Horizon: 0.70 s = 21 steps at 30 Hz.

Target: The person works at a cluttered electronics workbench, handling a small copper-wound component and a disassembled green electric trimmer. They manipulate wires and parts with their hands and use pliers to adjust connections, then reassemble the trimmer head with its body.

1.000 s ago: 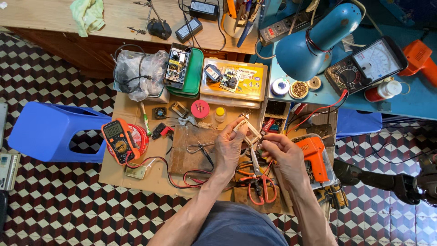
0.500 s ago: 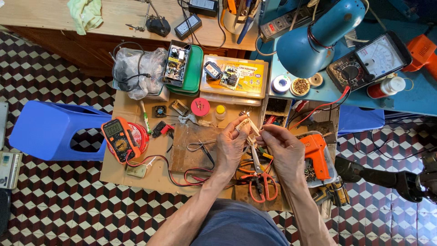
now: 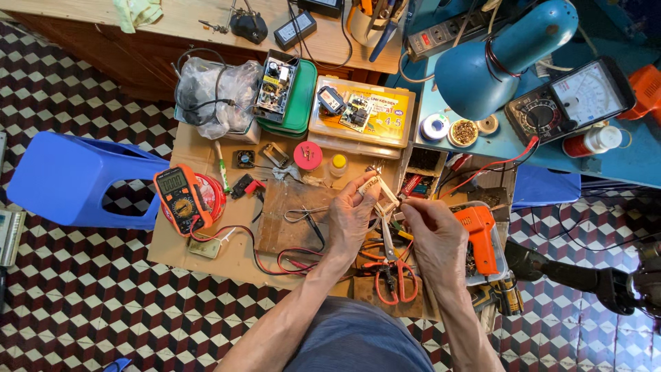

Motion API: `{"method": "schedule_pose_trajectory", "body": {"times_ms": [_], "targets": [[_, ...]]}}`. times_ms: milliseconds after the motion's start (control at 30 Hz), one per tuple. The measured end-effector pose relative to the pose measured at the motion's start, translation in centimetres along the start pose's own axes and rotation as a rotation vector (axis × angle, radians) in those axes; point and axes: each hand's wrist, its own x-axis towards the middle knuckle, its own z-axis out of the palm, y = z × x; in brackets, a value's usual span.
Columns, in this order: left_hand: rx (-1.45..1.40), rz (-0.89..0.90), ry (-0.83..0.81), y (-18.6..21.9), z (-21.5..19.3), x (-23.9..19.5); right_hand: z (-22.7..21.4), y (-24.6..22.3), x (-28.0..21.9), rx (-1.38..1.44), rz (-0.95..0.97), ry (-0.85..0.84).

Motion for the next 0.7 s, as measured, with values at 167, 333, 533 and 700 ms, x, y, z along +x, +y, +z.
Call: {"method": "schedule_pose_trajectory", "body": {"times_ms": [167,333,533,700], "targets": [[0.036,0.031,-0.002,0.0,-0.1,-0.3,1.1,-0.1,0.6,0.039,-0.007,-0.055],[0.119,0.026,0.013,0.5,-0.2,-0.8,1.9,-0.2,0.8,-0.199,-0.204,-0.082],[0.067,0.037,-0.024,-0.2,-0.9,-0.6,2.5,-0.9,0.8,-0.289,-0.286,-0.107],[-0.11,-0.011,0.094,0.8,-4.3,0.9,0.1,-0.2,0.6,-0.036,-0.191,-0.077]]}}
